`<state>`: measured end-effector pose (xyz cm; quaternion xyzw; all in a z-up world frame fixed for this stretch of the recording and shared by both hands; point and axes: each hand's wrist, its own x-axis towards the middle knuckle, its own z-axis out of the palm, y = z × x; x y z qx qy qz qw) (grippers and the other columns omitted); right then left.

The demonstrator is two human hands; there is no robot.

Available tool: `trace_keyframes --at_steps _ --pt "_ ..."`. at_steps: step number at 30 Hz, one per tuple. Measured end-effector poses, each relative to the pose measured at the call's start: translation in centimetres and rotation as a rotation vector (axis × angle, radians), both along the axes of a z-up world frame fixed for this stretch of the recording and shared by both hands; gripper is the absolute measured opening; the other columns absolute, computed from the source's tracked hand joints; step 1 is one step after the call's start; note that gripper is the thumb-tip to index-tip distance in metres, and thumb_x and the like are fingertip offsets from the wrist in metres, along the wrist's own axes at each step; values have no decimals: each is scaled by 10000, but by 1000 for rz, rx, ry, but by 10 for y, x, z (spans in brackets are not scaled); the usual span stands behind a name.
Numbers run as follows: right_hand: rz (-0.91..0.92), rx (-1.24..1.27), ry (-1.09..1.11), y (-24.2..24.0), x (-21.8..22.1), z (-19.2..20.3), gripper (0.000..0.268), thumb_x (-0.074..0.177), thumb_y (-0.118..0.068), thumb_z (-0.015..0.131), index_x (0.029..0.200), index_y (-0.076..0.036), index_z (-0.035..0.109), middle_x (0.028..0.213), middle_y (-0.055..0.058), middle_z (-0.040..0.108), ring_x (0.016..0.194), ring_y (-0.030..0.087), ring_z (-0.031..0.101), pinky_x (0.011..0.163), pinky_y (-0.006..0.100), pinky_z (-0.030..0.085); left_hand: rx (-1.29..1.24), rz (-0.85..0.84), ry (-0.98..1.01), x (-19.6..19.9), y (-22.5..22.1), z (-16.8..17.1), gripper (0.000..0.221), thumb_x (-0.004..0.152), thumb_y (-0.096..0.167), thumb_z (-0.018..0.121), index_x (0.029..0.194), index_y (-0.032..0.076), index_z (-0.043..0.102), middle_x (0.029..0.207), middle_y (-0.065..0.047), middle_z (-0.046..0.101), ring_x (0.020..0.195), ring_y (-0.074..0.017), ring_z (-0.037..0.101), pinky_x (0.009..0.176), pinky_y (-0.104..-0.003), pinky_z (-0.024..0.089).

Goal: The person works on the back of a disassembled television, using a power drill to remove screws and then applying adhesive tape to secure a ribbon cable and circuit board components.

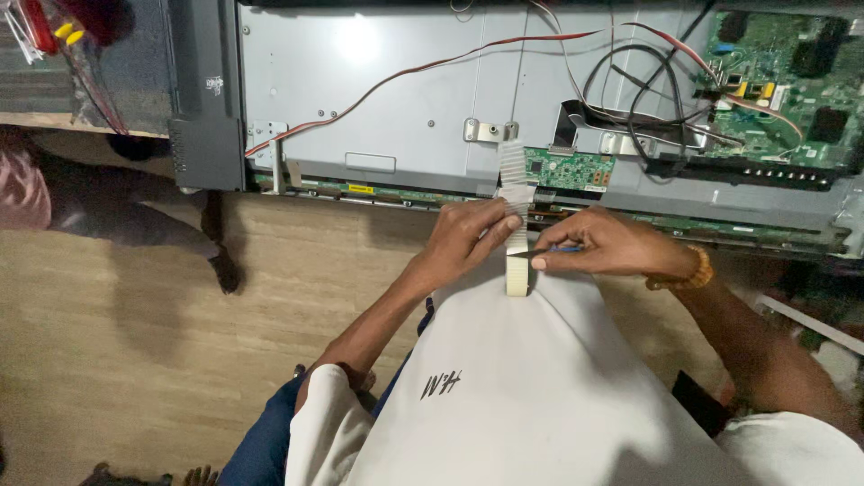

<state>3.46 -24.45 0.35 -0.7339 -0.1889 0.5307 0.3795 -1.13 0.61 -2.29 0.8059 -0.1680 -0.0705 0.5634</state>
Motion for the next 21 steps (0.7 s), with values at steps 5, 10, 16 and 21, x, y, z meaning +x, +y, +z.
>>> trace_keyframes --at_steps 5,10,16,21 --pt "-189 345 -74 24 -32 -17 404 851 -298 849 1124 -50 685 931 28 710 866 114 670 779 296 558 -99 280 286 -6 14 -43 279 1086 239 573 915 29 641 681 -35 537 615 -115 476 570 -323 397" --pt "-420 310 64 69 -38 -30 344 883 -197 802 1169 -42 691 951 33 706 829 124 642 722 312 546 -493 607 375 -8 35 -77 356 1119 332 536 1027 3 635 907 -11 634 826 -96 576 738 -285 497" --pt "-76 182 -818 156 25 -62 400 758 -143 800 1121 -27 678 981 159 716 788 363 696 673 453 554 -685 1135 3 -6 103 -56 358 1086 384 488 1087 31 543 941 -44 603 806 -148 625 741 -338 585" --pt "-7 51 -964 209 60 -97 333 864 -185 774 1138 -42 650 1044 144 687 861 367 696 704 469 563 -626 1006 -1 -19 98 -43 326 1149 323 486 997 38 535 868 -29 570 764 -130 595 712 -314 563"
